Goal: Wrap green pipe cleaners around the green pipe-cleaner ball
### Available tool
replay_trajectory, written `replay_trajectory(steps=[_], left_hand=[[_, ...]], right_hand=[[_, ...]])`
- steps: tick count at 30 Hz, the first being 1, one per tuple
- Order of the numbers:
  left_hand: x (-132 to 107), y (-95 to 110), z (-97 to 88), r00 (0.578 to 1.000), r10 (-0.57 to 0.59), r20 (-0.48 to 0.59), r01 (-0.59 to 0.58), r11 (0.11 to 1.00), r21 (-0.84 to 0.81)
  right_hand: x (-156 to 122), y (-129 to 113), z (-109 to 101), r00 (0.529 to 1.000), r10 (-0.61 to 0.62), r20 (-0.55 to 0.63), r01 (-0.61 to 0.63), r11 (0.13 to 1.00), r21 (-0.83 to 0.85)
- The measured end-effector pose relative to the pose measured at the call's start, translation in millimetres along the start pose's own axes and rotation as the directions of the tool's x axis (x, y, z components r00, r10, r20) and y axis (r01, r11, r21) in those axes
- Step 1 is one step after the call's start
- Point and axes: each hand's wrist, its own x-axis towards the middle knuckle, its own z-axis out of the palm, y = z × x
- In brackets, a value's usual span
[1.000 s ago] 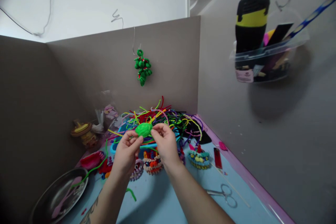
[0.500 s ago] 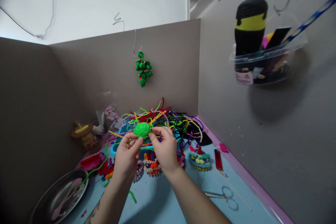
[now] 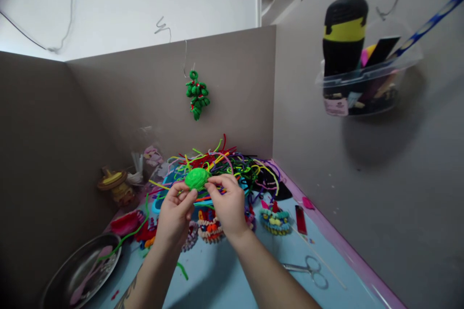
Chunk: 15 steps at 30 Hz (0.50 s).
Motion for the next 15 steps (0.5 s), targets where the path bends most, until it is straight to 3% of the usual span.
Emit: replay_trajectory(steps=[6,15], left_hand=[[1.7,2.9,-2.8,0.999,-0.039,0.021,0.038,0.998,0.059],[5.8,2.3,-8.3,0.995,-0.081,0.064,0.071,0.987,0.147]], right_hand=[[1.5,1.9,2.8,0.965,0.232,0.119,-0.254,0.940,0.229],[8.9,-3.0,-4.3,0.960,0.216,0.177,-0.255,0.937,0.239]])
